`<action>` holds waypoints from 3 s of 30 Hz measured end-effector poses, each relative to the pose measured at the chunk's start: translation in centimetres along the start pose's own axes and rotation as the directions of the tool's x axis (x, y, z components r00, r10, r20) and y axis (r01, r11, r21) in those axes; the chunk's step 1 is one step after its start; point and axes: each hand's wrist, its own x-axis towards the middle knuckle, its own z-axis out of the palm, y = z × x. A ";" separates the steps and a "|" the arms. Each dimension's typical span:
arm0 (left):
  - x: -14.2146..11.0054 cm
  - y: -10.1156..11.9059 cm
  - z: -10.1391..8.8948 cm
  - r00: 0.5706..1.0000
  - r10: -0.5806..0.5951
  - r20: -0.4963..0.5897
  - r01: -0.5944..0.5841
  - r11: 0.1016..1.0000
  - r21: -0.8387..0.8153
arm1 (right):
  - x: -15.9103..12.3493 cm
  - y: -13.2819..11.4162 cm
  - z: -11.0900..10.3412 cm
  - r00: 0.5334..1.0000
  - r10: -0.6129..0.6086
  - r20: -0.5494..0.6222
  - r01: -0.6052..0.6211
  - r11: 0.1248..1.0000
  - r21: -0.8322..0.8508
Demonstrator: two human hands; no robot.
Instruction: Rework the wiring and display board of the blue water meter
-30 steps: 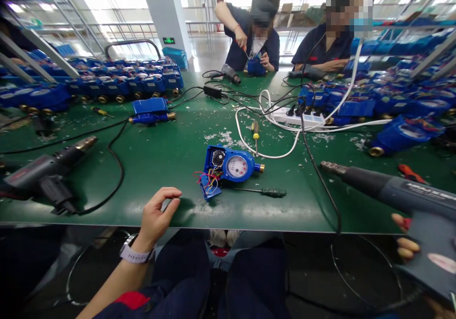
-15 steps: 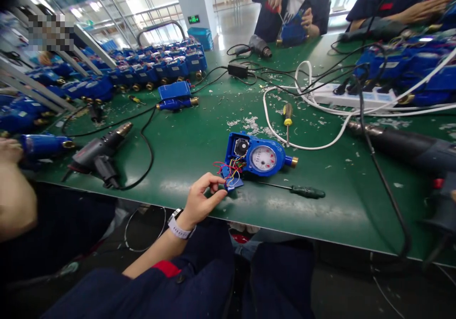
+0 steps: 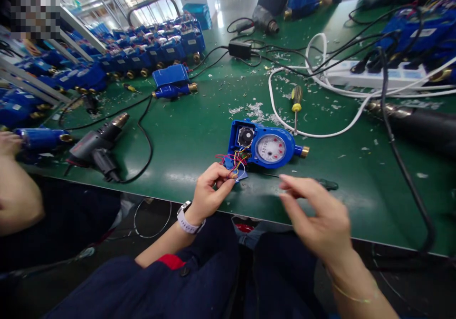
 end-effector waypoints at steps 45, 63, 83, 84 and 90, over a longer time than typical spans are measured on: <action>0.7 -0.3 0.2 0.984 0.174 0.033 -0.175 0.983 0.046 | 0.6 -0.7 9.6 0.996 -0.074 -0.040 0.079 0.982 0.171; 0.5 -0.4 0.3 0.978 0.207 0.001 -0.206 0.972 0.115 | 0.7 -0.7 9.5 0.997 -0.073 -0.032 0.077 0.984 0.158; 0.6 -0.4 0.3 0.965 0.263 -0.011 -0.258 0.951 0.171 | 0.6 -0.6 9.6 0.992 -0.120 -0.045 0.126 0.979 0.163; 0.6 -0.5 0.3 0.965 0.264 -0.010 -0.258 0.951 0.169 | 0.6 -0.6 9.6 0.992 -0.117 -0.044 0.123 0.979 0.163; 0.5 -0.6 0.2 0.961 0.275 0.018 -0.273 0.945 0.182 | 0.5 -0.4 9.6 0.995 -0.096 -0.038 0.101 0.981 0.163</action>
